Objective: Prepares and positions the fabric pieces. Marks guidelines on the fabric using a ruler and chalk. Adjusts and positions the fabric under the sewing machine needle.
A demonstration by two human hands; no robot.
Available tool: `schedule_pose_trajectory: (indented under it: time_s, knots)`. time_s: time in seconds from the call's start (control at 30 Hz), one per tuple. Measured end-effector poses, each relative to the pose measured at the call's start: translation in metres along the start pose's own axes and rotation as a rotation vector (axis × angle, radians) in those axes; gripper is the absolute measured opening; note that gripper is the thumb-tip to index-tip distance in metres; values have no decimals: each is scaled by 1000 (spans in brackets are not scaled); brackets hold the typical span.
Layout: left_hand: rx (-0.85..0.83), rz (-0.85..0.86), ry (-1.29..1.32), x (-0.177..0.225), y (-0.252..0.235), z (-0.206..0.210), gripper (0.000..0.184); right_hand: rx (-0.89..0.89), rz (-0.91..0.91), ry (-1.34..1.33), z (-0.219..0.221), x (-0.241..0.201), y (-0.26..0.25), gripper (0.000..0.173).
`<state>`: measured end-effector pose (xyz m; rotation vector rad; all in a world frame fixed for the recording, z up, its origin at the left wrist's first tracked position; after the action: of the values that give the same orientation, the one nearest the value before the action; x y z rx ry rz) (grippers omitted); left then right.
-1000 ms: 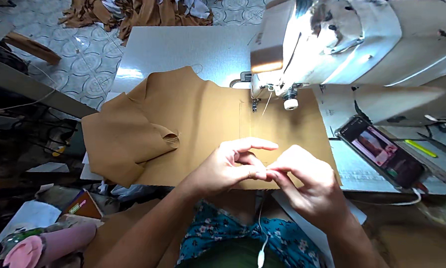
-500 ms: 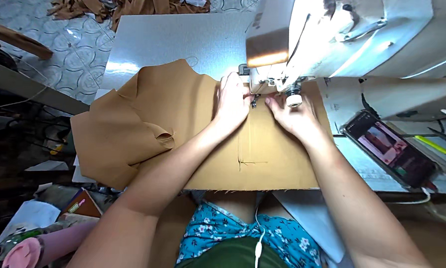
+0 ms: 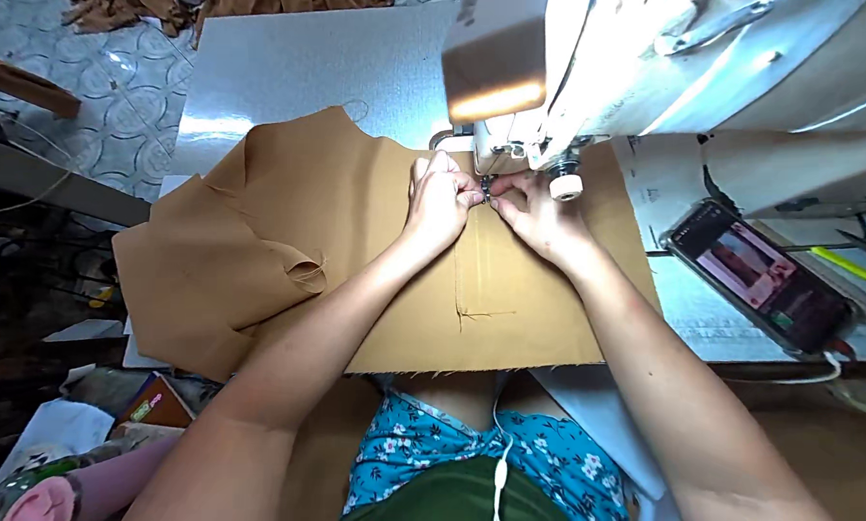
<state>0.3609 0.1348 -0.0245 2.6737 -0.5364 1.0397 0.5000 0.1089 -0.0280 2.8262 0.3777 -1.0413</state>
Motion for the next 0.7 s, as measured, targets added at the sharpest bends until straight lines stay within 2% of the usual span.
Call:
schedule_pose_trajectory:
  time_s: [0.23, 0.37, 0.57, 0.7]
  knots:
    - [-10, 22, 7, 0, 0, 1, 13, 68, -34, -13, 6, 1, -2, 21]
    - [22, 22, 2, 0, -2, 0, 13, 92, 16, 2, 8, 6, -2, 25]
    - [67, 68, -24, 1, -4, 3, 17, 277, -1, 29, -6, 10, 5, 26]
    - [94, 92, -9, 1, -2, 3, 17, 250, 34, 30, -6, 11, 5, 25]
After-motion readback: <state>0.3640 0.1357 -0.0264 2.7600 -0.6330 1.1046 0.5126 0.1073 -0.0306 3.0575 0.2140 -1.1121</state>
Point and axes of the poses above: each hand's wrist, its own y-axis away from the middle knuckle, its own z-axis out of the palm, x = y × z, the point moved 7 cm from there along -y, towards the middle knuckle, and after that the axes turned 10 degrees about -x, right-handed, at the moved point
